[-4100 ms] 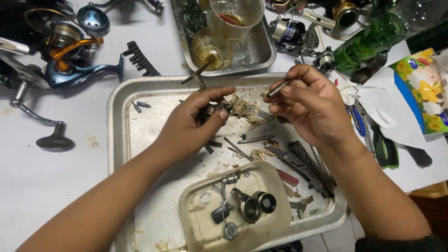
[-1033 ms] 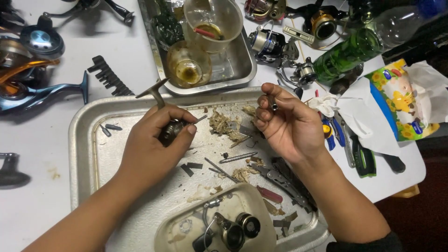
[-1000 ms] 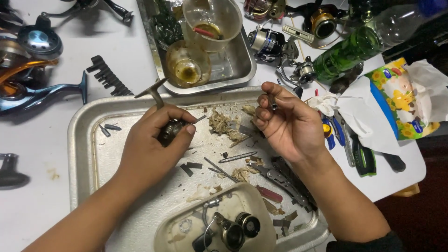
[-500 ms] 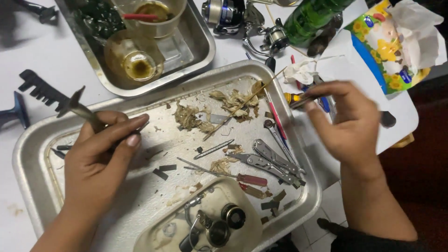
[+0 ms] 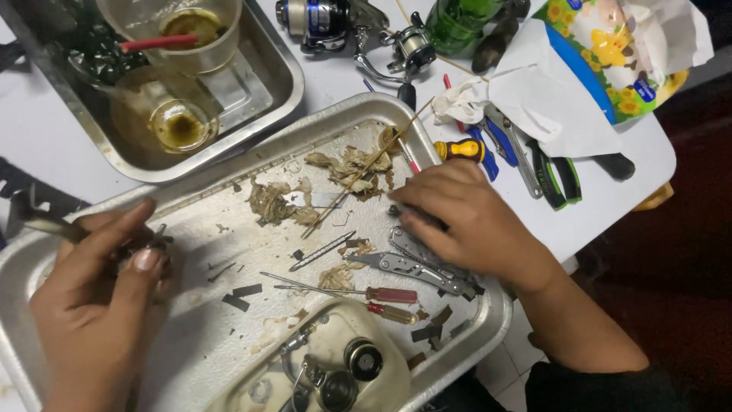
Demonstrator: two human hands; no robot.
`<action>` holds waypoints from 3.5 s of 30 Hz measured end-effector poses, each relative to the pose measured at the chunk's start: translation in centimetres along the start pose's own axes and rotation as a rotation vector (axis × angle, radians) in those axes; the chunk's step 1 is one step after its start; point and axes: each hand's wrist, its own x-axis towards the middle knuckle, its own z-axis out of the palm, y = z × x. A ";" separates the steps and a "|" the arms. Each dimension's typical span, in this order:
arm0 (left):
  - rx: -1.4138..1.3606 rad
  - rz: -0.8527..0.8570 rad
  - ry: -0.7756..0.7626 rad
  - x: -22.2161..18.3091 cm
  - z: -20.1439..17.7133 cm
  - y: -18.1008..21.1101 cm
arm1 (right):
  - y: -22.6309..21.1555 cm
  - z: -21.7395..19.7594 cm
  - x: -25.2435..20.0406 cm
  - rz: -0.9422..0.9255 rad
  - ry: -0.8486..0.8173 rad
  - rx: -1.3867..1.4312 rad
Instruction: Disassembling and repairing a fishing reel using various hand tools like pliers, wrenches, and a hammer on a workbench.
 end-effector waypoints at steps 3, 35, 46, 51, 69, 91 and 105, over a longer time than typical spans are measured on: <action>0.023 -0.068 0.001 -0.1 0.1 1.8 | 0.3 -2.6 -1.8 0.184 0.225 0.042; -0.388 0.185 -0.044 0.8 0.3 -4.2 | 4.9 2.3 -10.1 0.205 0.873 -0.240; -0.032 0.362 -0.076 1.7 -0.7 -2.7 | 4.2 2.5 -10.4 0.103 0.561 -0.232; 0.006 0.355 -0.084 1.8 -0.8 -2.4 | 4.3 2.5 -9.8 0.126 0.522 -0.169; 0.036 0.441 -0.099 1.2 -0.5 -2.5 | -4.8 -1.5 -5.1 0.166 -0.214 -0.135; -0.123 0.326 -0.138 0.4 0.0 -3.9 | -1.5 -2.4 -8.2 0.697 -0.107 0.954; 0.002 0.514 -0.088 1.2 -0.3 -3.1 | -5.7 -3.2 -9.4 0.893 0.113 0.775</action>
